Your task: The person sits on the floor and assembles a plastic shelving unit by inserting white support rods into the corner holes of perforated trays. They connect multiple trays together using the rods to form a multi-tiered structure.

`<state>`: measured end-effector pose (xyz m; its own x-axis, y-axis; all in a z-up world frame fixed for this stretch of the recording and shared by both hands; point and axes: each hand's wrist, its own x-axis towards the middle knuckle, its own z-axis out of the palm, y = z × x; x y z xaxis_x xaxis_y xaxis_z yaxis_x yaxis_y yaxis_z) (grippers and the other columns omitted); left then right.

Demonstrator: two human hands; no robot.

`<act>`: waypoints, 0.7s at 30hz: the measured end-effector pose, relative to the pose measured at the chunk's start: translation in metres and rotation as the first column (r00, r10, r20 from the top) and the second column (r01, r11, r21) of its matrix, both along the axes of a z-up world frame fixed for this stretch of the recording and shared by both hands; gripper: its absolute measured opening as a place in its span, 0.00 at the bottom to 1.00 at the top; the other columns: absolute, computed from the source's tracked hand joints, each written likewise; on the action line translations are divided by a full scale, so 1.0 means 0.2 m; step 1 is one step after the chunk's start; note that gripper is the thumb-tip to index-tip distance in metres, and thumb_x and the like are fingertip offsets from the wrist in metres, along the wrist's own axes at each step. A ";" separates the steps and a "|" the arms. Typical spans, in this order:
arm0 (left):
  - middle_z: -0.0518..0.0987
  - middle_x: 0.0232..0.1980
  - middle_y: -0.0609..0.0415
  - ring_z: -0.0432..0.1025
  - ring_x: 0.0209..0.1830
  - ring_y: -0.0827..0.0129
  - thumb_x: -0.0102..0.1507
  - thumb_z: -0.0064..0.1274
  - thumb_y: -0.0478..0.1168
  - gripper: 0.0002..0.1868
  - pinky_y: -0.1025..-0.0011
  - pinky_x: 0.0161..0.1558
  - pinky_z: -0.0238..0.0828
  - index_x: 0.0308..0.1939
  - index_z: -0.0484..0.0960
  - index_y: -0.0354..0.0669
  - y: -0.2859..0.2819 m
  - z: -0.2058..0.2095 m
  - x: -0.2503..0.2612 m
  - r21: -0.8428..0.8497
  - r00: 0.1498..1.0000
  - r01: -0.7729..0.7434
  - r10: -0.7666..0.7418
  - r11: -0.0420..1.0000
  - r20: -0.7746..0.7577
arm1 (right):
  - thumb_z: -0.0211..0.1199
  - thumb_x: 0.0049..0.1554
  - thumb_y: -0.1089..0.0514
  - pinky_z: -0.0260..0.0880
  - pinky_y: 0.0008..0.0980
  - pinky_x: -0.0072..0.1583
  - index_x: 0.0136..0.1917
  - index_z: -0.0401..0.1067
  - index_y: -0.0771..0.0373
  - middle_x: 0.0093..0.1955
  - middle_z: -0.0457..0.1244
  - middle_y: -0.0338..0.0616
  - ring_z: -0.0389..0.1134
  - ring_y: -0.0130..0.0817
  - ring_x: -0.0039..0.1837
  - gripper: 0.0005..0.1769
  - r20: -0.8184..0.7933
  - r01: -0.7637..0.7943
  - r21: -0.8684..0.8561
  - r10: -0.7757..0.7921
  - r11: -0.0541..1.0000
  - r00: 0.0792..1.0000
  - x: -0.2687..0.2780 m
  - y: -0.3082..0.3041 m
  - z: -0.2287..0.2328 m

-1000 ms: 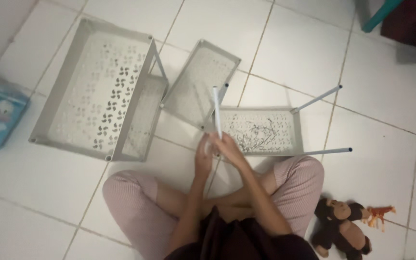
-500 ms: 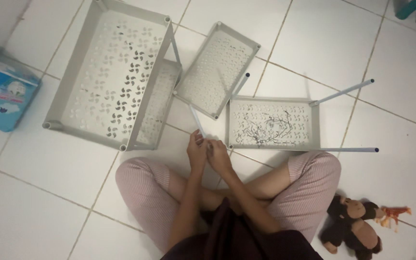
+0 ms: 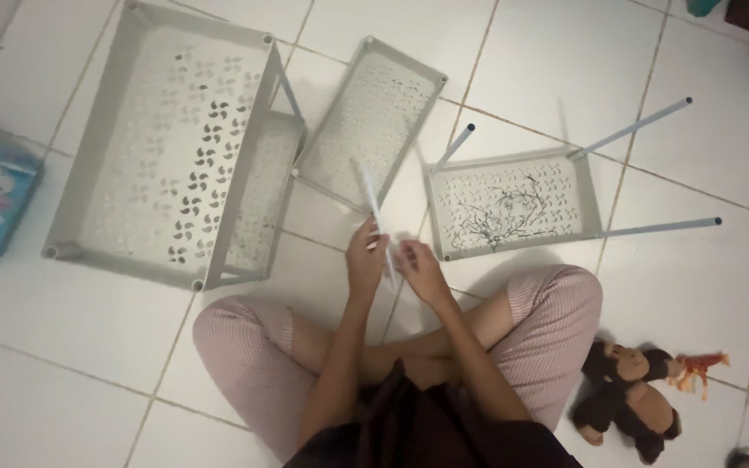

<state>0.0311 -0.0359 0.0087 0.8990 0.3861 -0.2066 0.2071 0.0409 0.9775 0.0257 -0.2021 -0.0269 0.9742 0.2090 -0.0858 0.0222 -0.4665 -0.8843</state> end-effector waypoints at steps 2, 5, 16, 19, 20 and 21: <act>0.85 0.65 0.43 0.84 0.57 0.60 0.71 0.60 0.32 0.27 0.66 0.52 0.85 0.75 0.80 0.39 -0.06 0.04 0.07 0.072 0.997 0.073 -0.076 0.995 0.032 | 0.65 0.72 0.55 0.76 0.37 0.61 0.73 0.73 0.65 0.61 0.72 0.52 0.75 0.39 0.59 0.20 -0.193 -0.019 0.155 0.050 0.988 0.980 0.03 -0.02 -0.01; 0.84 0.66 0.42 0.84 0.60 0.56 0.71 0.61 0.35 0.28 0.63 0.54 0.86 0.76 0.78 0.39 -0.13 0.06 0.18 0.118 0.989 0.143 -0.146 0.983 0.015 | 0.63 0.72 0.58 0.75 0.33 0.57 0.77 0.72 0.63 0.57 0.73 0.50 0.73 0.31 0.55 0.22 -0.327 0.076 0.218 -0.001 0.973 0.945 0.07 -0.03 0.00; 0.81 0.75 0.51 0.67 0.80 0.45 0.66 0.59 0.42 0.32 0.36 0.79 0.54 0.76 0.79 0.53 0.02 -0.17 0.27 0.972 0.981 0.130 -0.166 0.193 -0.098 | 0.68 0.69 0.58 0.77 0.31 0.60 0.68 0.79 0.61 0.56 0.76 0.45 0.77 0.30 0.56 0.15 -0.107 0.278 0.070 -0.270 0.958 0.957 0.29 -0.24 0.05; 0.85 0.72 0.57 0.68 0.83 0.49 0.71 0.54 0.37 0.30 0.43 0.84 0.55 0.79 0.80 0.57 0.03 -0.20 0.34 0.971 0.977 0.142 -0.183 0.193 -0.106 | 0.68 0.68 0.59 0.76 0.34 0.58 0.67 0.78 0.61 0.55 0.73 0.47 0.76 0.36 0.53 0.15 0.064 0.329 -0.045 -0.326 0.943 0.943 0.37 -0.35 0.04; 0.86 0.70 0.57 0.69 0.83 0.50 0.72 0.53 0.37 0.29 0.43 0.84 0.55 0.79 0.80 0.56 0.02 -0.20 0.37 0.968 0.976 0.140 -0.193 0.208 -0.100 | 0.70 0.66 0.59 0.77 0.35 0.56 0.67 0.79 0.62 0.54 0.72 0.48 0.76 0.38 0.52 0.16 0.102 0.349 -0.067 -0.341 0.935 0.934 0.41 -0.36 0.04; 0.87 0.69 0.57 0.70 0.82 0.50 0.73 0.52 0.37 0.29 0.44 0.83 0.56 0.79 0.81 0.56 0.01 -0.21 0.41 0.965 0.975 0.139 -0.204 0.223 -0.094 | 0.72 0.65 0.60 0.77 0.36 0.55 0.66 0.79 0.63 0.54 0.70 0.50 0.75 0.40 0.51 0.17 0.140 0.369 -0.088 -0.355 0.925 0.924 0.46 -0.35 0.04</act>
<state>0.1121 -0.0343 -0.0332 0.9662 0.0998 0.2378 0.0357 -0.9650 0.2599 0.1171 -0.2712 -0.0184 0.9860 -0.1637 0.0330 -0.0648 -0.5572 -0.8278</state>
